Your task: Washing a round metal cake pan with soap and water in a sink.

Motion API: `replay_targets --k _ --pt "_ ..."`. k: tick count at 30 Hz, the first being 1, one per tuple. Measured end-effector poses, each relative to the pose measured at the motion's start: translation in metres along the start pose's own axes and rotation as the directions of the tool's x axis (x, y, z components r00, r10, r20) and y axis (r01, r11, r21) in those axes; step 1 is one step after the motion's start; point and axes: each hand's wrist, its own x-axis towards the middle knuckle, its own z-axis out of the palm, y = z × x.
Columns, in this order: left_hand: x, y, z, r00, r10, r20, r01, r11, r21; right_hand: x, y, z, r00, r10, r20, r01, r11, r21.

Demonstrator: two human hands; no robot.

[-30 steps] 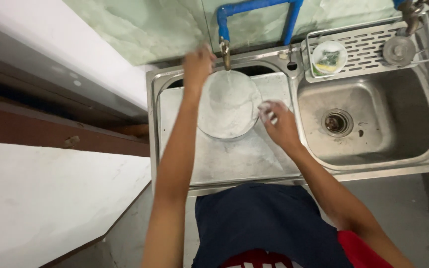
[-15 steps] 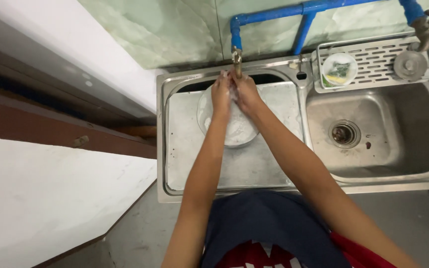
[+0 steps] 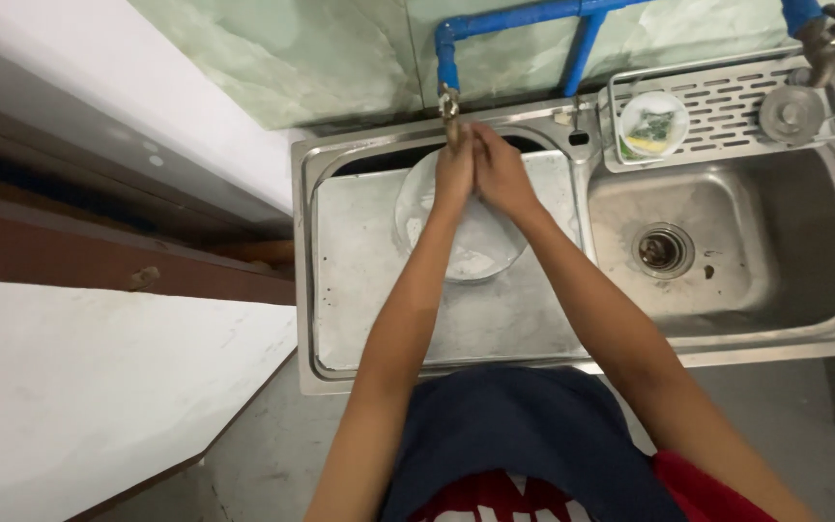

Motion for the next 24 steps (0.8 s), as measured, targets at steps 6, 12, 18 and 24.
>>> replay_targets --k 6,12,18,24 --pt "0.015 0.01 0.016 0.964 -0.137 0.229 0.209 0.923 -0.324 -0.022 -0.021 -0.021 0.996 -0.071 -0.046 0.071 0.997 -0.013" --pt "0.015 0.016 0.001 0.959 -0.037 0.281 0.19 0.819 -0.542 -0.005 -0.009 0.011 0.985 0.165 -0.055 -0.159 0.982 0.101" --pt "0.002 -0.012 -0.024 0.975 0.204 0.089 -0.187 0.967 -0.172 0.018 0.03 0.053 0.994 0.073 -0.075 -0.057 0.978 0.2" --pt "-0.034 0.037 -0.035 0.953 0.279 -0.114 -0.273 0.96 0.065 0.026 0.016 0.052 0.994 0.059 0.097 -0.075 0.983 0.168"
